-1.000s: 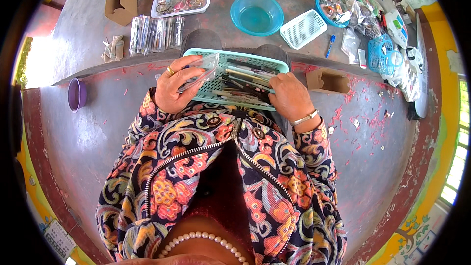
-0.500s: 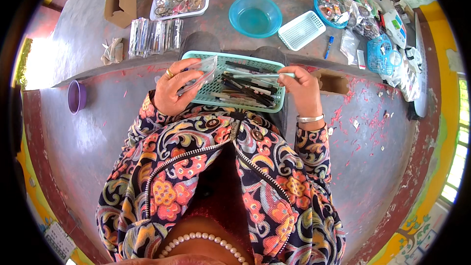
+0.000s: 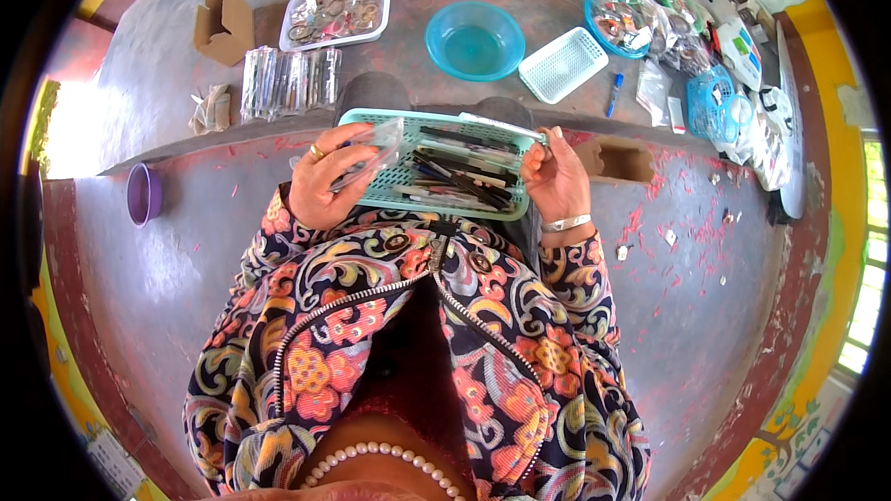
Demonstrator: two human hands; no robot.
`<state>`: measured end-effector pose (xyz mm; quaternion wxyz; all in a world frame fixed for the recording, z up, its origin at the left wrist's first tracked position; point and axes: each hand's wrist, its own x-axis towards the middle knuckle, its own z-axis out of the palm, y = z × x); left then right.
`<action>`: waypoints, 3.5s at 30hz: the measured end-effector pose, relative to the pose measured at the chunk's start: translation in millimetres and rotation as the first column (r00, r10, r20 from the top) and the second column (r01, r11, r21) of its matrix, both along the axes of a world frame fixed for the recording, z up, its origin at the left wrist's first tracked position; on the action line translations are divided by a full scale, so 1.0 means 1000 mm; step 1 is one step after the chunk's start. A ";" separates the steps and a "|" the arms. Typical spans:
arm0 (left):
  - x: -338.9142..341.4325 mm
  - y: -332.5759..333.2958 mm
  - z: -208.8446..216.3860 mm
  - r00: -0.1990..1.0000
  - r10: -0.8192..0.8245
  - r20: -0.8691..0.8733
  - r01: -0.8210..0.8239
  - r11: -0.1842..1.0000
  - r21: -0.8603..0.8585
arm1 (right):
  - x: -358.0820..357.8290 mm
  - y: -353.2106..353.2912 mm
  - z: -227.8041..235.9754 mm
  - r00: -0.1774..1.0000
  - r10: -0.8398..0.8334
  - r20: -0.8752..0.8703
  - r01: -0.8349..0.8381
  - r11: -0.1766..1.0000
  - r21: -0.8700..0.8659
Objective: The person sits on the floor and organizes pens from a light blue basket into small clear plastic bags. They repeatedly pick up pens, place them into a bag, and then place the filled bag into the basket.
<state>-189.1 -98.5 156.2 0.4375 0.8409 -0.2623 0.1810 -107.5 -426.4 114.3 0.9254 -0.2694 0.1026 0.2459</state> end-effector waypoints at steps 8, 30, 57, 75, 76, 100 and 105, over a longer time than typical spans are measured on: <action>0.001 -0.001 0.000 0.999 -0.005 0.037 0.006 1.000 -0.026 | -0.005 0.027 0.066 0.867 0.011 0.498 0.168 0.935 -0.313; -0.002 -0.001 -0.003 0.999 0.007 0.043 -0.005 0.999 -0.040 | -0.013 0.087 0.176 0.242 0.816 0.525 0.549 0.331 -0.767; -0.001 -0.004 0.001 0.999 0.018 -0.027 -0.020 0.995 -0.102 | 0.012 0.136 0.117 0.107 0.876 0.470 0.606 0.317 -0.730; -0.002 -0.003 0.008 0.997 0.055 0.051 -0.055 0.998 -0.002 | 0.006 0.134 0.105 0.297 0.783 0.546 0.485 0.369 -0.793; -0.002 -0.002 0.009 0.998 0.050 0.042 -0.050 0.999 0.002 | 0.005 0.133 0.105 0.287 0.783 0.551 0.496 0.371 -0.785; -0.001 -0.006 0.008 1.000 0.013 -0.012 -0.013 1.000 0.002 | 0.017 0.105 0.100 0.339 0.772 0.538 0.419 0.388 -0.821; -0.001 -0.005 0.004 1.000 0.015 -0.005 -0.015 1.000 0.000 | 0.023 0.057 0.089 0.400 0.838 0.370 0.431 0.184 -0.883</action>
